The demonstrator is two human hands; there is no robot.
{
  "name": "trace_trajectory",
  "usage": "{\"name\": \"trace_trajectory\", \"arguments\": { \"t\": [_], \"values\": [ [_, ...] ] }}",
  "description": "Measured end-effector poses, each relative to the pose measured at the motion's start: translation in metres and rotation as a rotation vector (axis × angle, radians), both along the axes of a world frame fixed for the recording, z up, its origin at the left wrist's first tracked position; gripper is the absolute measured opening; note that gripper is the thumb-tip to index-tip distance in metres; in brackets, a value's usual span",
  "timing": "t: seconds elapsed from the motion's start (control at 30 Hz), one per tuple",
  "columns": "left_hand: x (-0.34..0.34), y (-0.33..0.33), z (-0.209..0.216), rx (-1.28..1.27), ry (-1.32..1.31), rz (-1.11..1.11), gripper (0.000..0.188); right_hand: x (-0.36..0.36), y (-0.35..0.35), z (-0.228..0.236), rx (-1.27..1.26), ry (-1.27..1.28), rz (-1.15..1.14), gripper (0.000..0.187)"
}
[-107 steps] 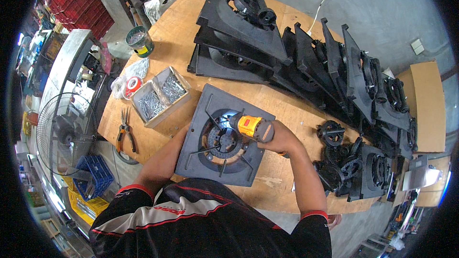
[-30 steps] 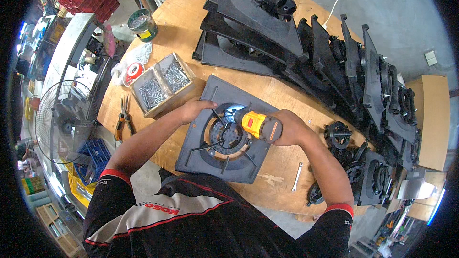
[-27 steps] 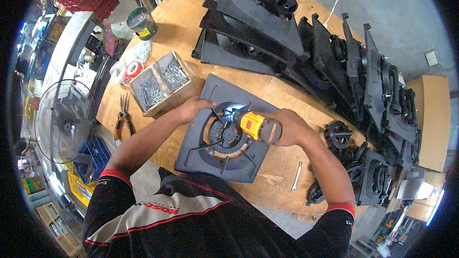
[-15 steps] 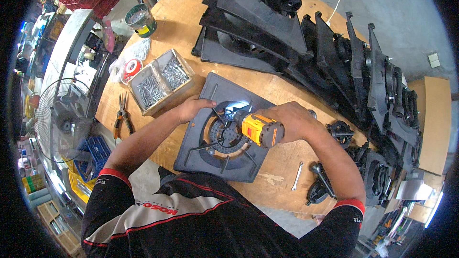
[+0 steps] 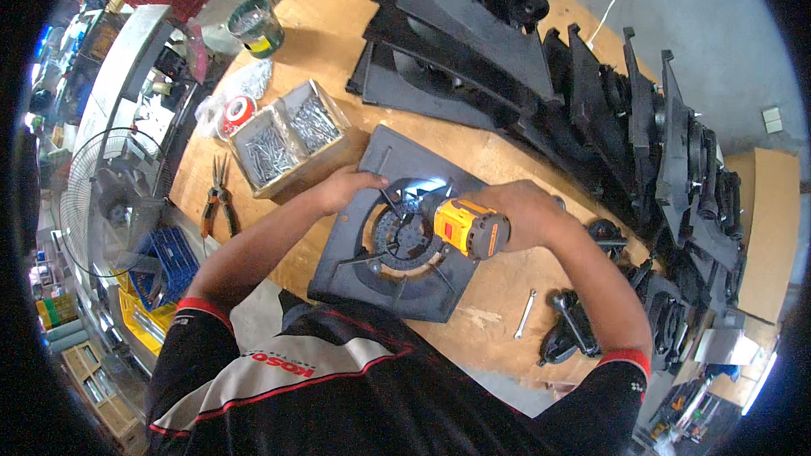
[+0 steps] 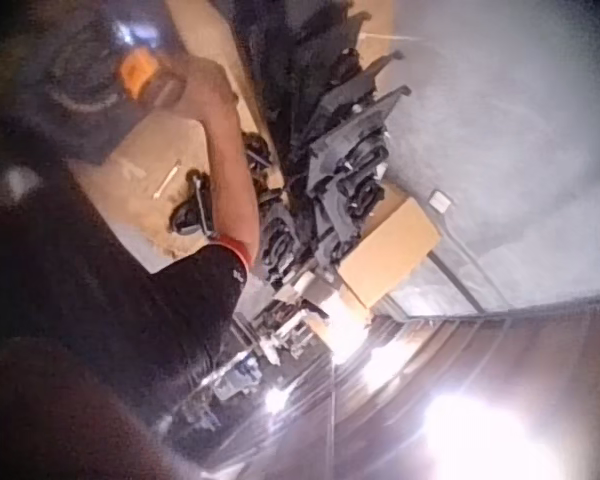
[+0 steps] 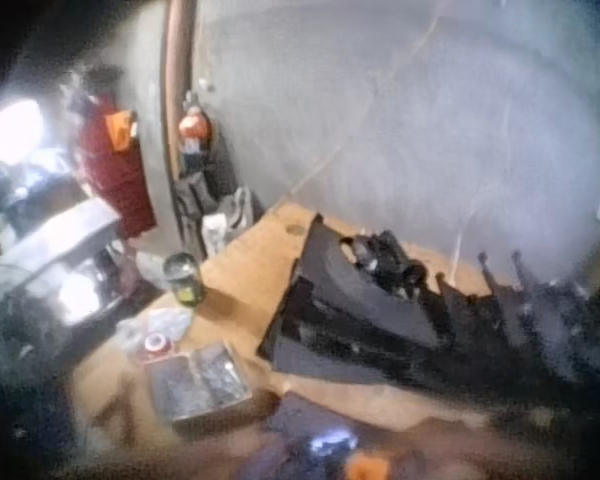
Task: The person assembles a gas stove burner unit on a wooden workbench. They place the burner grate and base onto the stove body, then use a cordless drill to fasten screws. The person also uses a wrench to tighten components and handles various stove parts and fasteners during the process.
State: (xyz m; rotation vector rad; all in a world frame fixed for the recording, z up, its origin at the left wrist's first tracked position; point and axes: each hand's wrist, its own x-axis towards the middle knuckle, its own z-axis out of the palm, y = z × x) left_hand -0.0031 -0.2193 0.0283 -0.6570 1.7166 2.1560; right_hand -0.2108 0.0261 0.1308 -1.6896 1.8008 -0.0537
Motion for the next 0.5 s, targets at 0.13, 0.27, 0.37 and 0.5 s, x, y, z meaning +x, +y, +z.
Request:
{"name": "trace_trajectory", "arguments": {
  "t": [0.13,0.27,0.37,0.5],
  "values": [
    [0.012,0.004,0.005,-0.145,-0.004,0.078,0.048,0.023,0.026,0.022,-0.011,0.064,-0.096,0.068],
    [0.070,0.031,-0.007,-0.244,0.208,0.268,0.045,0.065,0.089,0.016,-0.193,-0.013,-0.470,0.069],
    [0.094,0.034,-0.006,-0.352,0.199,0.144,0.043,0.125,0.168,-0.063,-0.485,-0.209,-1.106,0.056],
    [0.056,-0.007,0.009,-0.702,0.259,-0.153,0.042,0.211,0.203,-0.108,-0.487,-0.033,-1.581,0.054]
  ]
}}
